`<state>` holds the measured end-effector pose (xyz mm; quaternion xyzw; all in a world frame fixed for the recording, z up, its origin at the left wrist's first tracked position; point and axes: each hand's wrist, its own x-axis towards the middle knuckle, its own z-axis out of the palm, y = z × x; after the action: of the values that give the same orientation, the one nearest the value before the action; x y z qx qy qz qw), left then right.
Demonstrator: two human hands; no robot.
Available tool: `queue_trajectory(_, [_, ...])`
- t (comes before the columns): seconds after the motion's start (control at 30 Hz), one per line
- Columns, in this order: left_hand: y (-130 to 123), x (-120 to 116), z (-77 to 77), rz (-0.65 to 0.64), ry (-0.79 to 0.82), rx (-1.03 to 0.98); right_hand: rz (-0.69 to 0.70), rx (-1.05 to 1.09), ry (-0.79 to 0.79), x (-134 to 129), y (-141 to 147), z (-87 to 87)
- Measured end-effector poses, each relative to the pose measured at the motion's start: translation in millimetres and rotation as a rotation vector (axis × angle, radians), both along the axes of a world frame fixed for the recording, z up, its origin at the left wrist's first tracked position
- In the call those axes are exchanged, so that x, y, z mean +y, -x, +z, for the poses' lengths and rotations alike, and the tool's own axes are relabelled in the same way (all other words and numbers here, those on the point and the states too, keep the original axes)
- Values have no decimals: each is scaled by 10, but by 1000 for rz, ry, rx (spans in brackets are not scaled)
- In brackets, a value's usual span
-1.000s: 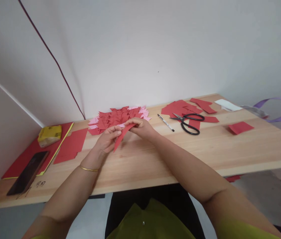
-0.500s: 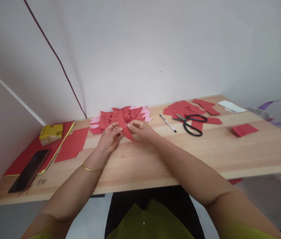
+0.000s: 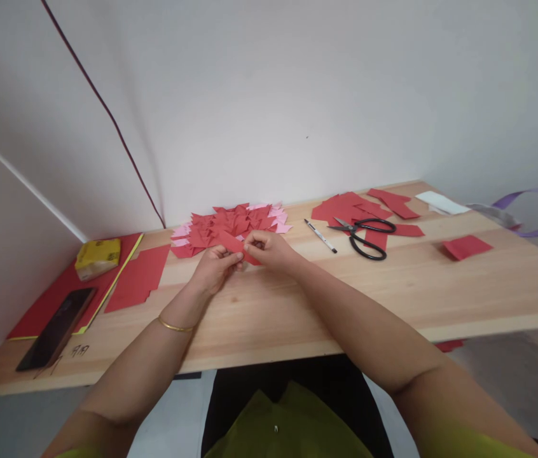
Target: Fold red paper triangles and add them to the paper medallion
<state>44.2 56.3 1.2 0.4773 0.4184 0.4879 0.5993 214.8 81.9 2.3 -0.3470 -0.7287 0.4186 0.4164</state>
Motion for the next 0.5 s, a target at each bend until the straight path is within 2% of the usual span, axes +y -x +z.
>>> queue_trajectory(0.13, [0,16,-11,54,-25,-7,-9,7,4,-11,2,26])
queue_trajectory(0.33, [23,27,24,120,104,-126,70,158,174,-4,-65,53])
queue_trajectory(0.5, [26,28,11,92,115,-129,114,136,156,22,-65,3])
